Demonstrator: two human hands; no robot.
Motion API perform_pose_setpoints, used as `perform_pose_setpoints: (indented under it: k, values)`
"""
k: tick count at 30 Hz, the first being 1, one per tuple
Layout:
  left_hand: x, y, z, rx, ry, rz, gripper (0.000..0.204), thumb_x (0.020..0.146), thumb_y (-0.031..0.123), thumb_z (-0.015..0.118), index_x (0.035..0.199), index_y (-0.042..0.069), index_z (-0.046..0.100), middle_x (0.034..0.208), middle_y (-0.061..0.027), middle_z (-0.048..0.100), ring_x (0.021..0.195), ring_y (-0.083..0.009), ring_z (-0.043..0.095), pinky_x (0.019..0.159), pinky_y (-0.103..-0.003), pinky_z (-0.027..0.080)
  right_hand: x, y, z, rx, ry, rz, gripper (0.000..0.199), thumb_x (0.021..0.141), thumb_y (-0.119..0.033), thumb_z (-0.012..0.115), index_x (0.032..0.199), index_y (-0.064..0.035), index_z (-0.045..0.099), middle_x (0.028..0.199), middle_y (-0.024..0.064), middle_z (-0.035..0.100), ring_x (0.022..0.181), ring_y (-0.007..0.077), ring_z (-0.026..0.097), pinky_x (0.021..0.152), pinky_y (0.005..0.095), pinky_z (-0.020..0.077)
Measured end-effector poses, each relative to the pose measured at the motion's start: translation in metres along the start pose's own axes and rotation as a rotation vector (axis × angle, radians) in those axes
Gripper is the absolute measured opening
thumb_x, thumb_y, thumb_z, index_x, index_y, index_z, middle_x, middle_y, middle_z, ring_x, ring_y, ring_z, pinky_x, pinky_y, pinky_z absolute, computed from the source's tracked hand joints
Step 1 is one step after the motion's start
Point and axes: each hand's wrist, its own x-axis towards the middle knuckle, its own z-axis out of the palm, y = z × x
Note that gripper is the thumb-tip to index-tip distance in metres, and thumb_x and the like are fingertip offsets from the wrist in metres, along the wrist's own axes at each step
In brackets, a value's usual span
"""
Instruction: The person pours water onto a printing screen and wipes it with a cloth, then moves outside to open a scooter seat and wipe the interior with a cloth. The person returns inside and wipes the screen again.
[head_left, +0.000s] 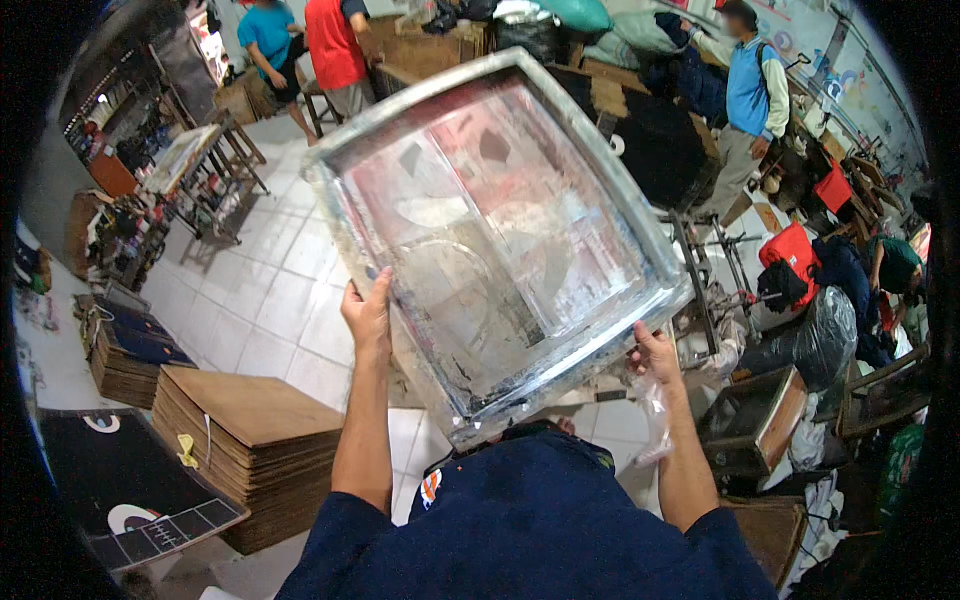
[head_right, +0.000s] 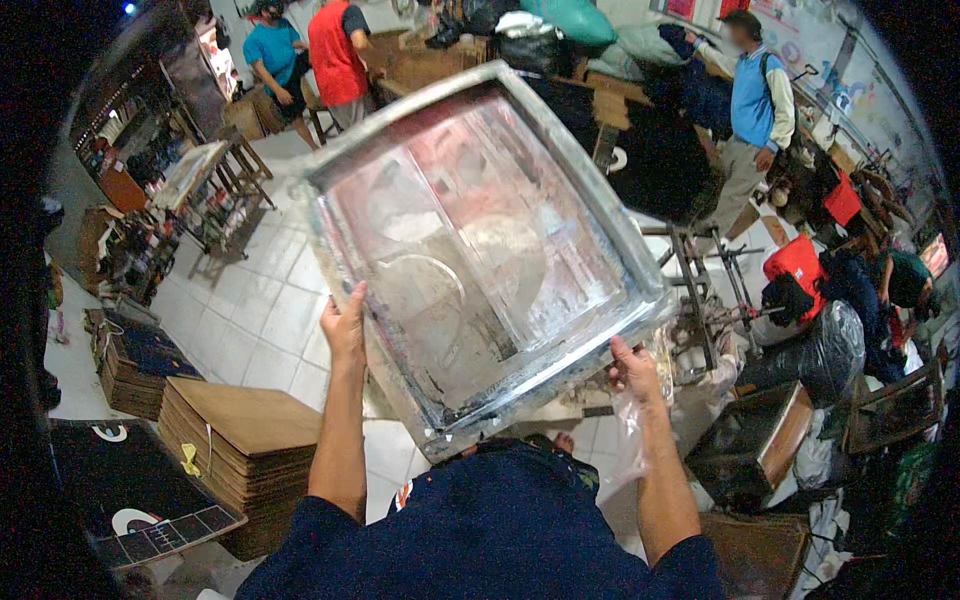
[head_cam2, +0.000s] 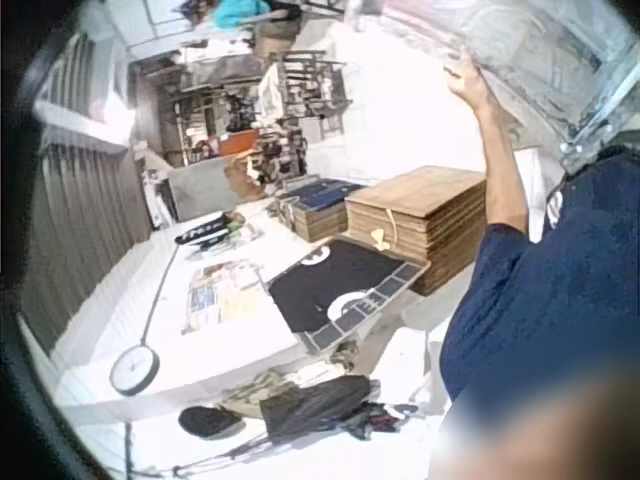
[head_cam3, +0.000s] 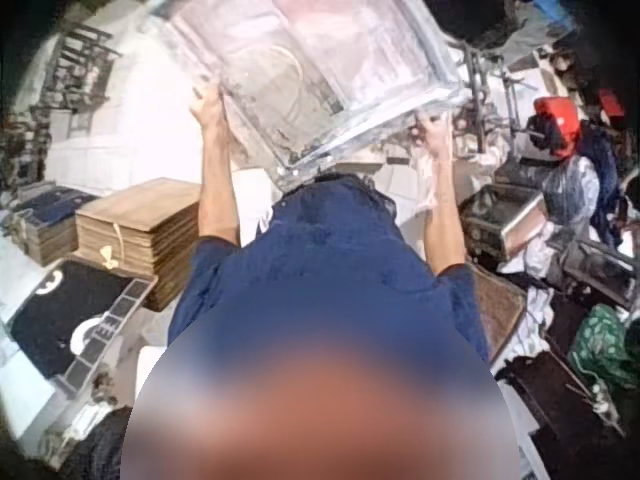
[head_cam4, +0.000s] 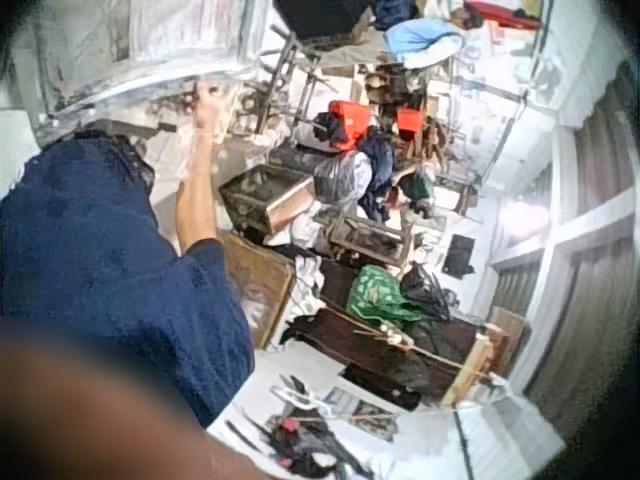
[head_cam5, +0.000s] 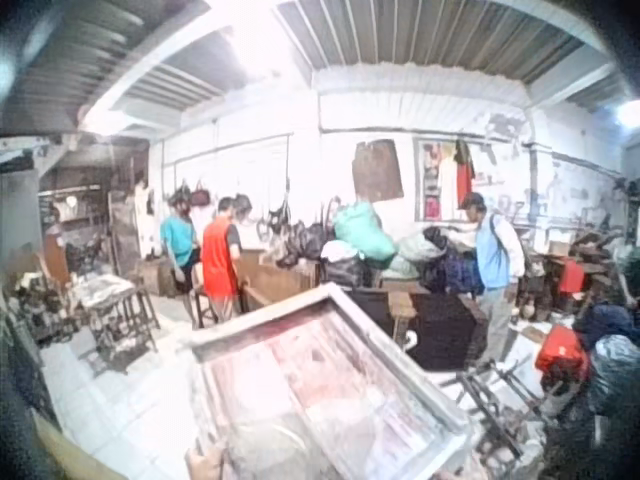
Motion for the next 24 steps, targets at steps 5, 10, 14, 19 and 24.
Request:
perform_pose_setpoints:
  k: [5,10,14,19,24]
  values:
    - [-0.001,-0.112,-0.05,0.261,0.1,-0.292,0.04,0.09,0.027,0.072,0.112,-0.005,0.062,0.103,-0.009,0.067,0.091,-0.0139,0.061,0.08,-0.028,0.049,0.005,0.075,-0.024,0.104,-0.008,0.197,0.028,0.088,-0.03,0.074,0.083,-0.0143,0.051,0.061,-0.0023,0.047,0.049,0.0107,0.05,0.036,0.0244,0.0315]
    - [-0.015,-0.176,-0.082,0.485,0.092,-0.449,0.052,0.096,0.043,0.061,0.112,-0.007,0.063,0.103,-0.011,0.067,0.093,-0.0154,0.061,0.083,-0.03,0.047,-0.008,0.101,-0.038,0.131,0.117,0.266,0.031,0.088,-0.026,0.074,0.103,-0.013,0.05,0.079,0.0,0.051,0.052,0.0109,0.048,0.036,0.0238,0.0299]
    - [-0.02,-0.178,-0.077,0.47,0.08,-0.43,0.054,0.096,0.045,0.059,0.114,-0.006,0.063,0.104,-0.0133,0.068,0.096,-0.0182,0.061,0.083,-0.031,0.047,-0.013,0.111,-0.041,0.141,0.121,0.269,0.034,0.088,-0.025,0.073,0.108,-0.0136,0.049,0.084,-0.0006,0.051,0.053,0.011,0.048,0.036,0.0236,0.0297]
    - [-0.045,-0.146,-0.025,1.306,-0.539,0.411,0.047,0.094,0.032,0.056,0.128,-0.002,0.056,0.133,-0.0237,0.053,0.125,-0.0396,0.047,0.107,-0.052,0.031,-0.01,0.116,-0.041,0.115,0.173,0.314,0.031,0.088,-0.028,0.073,0.103,-0.0132,0.05,0.084,-0.0013,0.051,0.054,0.0109,0.048,0.038,0.0238,0.03]
    - [-0.113,-0.132,0.015,1.415,-1.085,0.485,0.055,0.094,0.047,0.052,0.136,0.012,0.055,0.153,-0.0213,0.031,0.144,-0.0418,0.021,0.112,-0.065,0.014,-0.01,0.115,-0.039,0.087,0.2,0.335,0.031,0.088,-0.029,0.073,0.103,-0.0134,0.051,0.084,-0.0009,0.052,0.055,0.0111,0.049,0.039,0.0243,0.0301]
